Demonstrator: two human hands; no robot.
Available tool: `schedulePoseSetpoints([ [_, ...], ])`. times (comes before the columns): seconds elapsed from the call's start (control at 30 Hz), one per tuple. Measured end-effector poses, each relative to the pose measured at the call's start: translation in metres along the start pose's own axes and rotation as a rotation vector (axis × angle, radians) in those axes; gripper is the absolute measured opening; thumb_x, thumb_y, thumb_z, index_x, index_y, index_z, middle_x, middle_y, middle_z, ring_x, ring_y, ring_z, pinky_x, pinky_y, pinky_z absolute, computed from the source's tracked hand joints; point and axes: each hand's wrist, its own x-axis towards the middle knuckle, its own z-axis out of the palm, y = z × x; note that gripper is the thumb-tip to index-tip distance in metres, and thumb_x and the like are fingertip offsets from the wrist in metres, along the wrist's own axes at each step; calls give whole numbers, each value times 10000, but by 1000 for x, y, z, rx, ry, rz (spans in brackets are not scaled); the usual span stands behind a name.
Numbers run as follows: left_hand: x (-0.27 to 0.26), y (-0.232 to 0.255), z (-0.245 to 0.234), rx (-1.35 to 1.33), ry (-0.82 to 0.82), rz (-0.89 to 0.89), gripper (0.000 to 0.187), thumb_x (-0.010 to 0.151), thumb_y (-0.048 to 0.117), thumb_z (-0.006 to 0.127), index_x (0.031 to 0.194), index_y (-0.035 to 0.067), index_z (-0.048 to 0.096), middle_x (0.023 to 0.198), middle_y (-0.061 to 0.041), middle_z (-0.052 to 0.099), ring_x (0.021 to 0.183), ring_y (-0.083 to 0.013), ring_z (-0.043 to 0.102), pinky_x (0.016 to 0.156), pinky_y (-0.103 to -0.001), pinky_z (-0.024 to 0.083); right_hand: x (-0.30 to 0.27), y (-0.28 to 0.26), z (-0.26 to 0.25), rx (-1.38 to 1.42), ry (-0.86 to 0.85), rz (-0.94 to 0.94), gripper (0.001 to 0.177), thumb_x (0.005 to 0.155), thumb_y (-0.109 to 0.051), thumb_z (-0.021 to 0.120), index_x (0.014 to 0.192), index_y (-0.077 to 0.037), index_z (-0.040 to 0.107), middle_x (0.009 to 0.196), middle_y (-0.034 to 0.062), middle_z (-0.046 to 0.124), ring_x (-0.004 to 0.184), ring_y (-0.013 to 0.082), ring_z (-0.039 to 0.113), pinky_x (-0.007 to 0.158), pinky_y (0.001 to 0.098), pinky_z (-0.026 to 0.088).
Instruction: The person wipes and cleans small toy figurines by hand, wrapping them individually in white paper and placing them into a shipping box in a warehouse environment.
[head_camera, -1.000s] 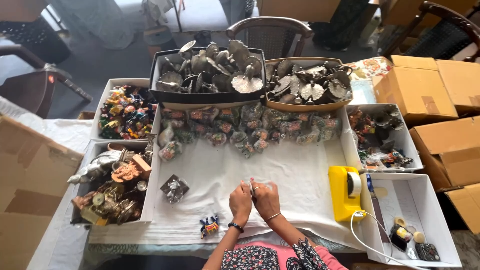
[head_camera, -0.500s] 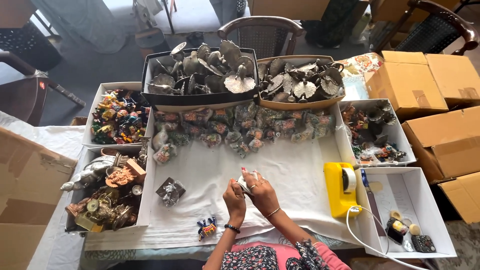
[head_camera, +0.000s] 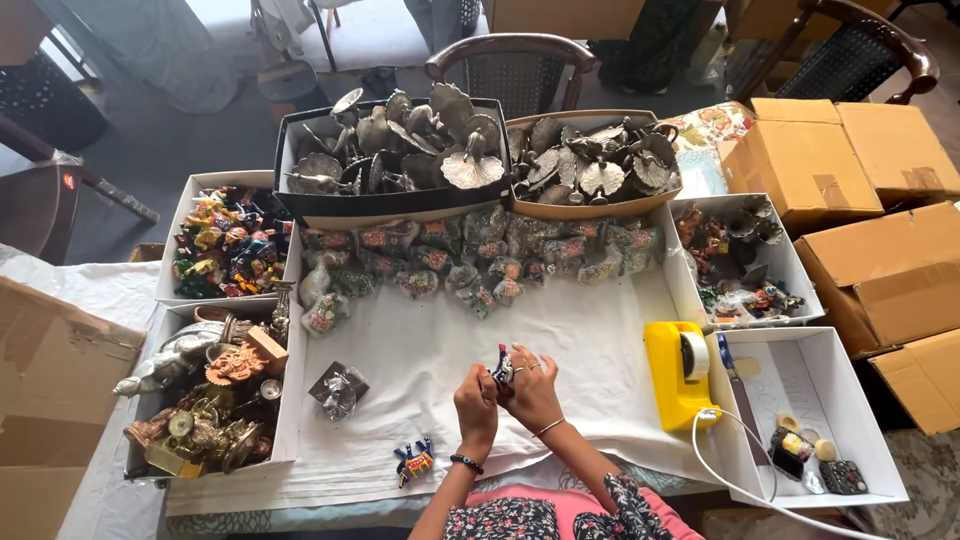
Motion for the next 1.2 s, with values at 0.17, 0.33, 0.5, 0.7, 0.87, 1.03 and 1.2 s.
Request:
schedulePoseSetpoints([
  [0.17, 0, -15, 5, -71, 67, -163, 399, 1077, 308, 419, 870, 6, 577, 622, -185, 570, 543, -339, 585, 543, -459, 447, 3, 16, -2, 139, -252, -81, 751, 718, -268, 862, 1308, 46, 520, 1299, 236, 603, 1309, 382, 522, 991, 492, 405],
  [0.33, 1, -25, 8, -125, 110, -276, 423, 1080, 329, 407, 860, 7, 570, 574, -135, 564, 495, -239, 586, 507, -419, 449, 6, 4, -11, 24, -240, -196, 617, 758, -160, 816, 1300, 9, 573, 1194, 204, 682, 1336, 397, 543, 1013, 491, 421],
  [0.5, -3, -46, 21, -253, 138, -382, 383, 1081, 365, 415, 968, 25, 553, 640, -89, 607, 545, -158, 621, 471, -352, 527, -6, -2, 7, -61, -16, -195, 600, 806, -31, 694, 1385, 27, 549, 1259, 200, 684, 1277, 409, 588, 986, 466, 492],
  [0.7, -5, -29, 13, -326, 96, -509, 326, 1055, 355, 410, 1189, 96, 555, 681, -58, 603, 571, -128, 591, 491, -321, 523, -22, 2, 20, -130, 69, -243, 538, 853, -12, 649, 1390, 2, 611, 1251, 187, 682, 1233, 396, 623, 977, 454, 516],
  [0.87, -16, -84, 32, -551, 105, -768, 385, 1066, 370, 394, 1244, 101, 605, 735, 1, 582, 598, -88, 539, 516, -278, 472, -21, 8, 19, -100, 85, -385, 464, 798, 5, 651, 1242, -108, 721, 1282, 115, 715, 1209, 320, 666, 1008, 422, 533],
  [1.03, -7, -130, 42, -741, 133, -971, 456, 1078, 449, 391, 1201, 85, 637, 732, -8, 555, 589, -100, 482, 497, -258, 399, -21, 18, 26, -35, 95, -500, 395, 816, -54, 686, 1195, -152, 742, 1249, 49, 728, 1195, 260, 676, 999, 408, 540],
  [1.2, 47, -210, 33, -1320, 448, -1014, 386, 1086, 382, 426, 913, 56, 538, 740, -33, 551, 624, -149, 550, 536, -259, 426, -78, 70, 62, -62, -279, -501, 397, 901, -123, 627, 1292, -170, 677, 1381, 32, 648, 1378, 252, 525, 1081, 423, 423],
])
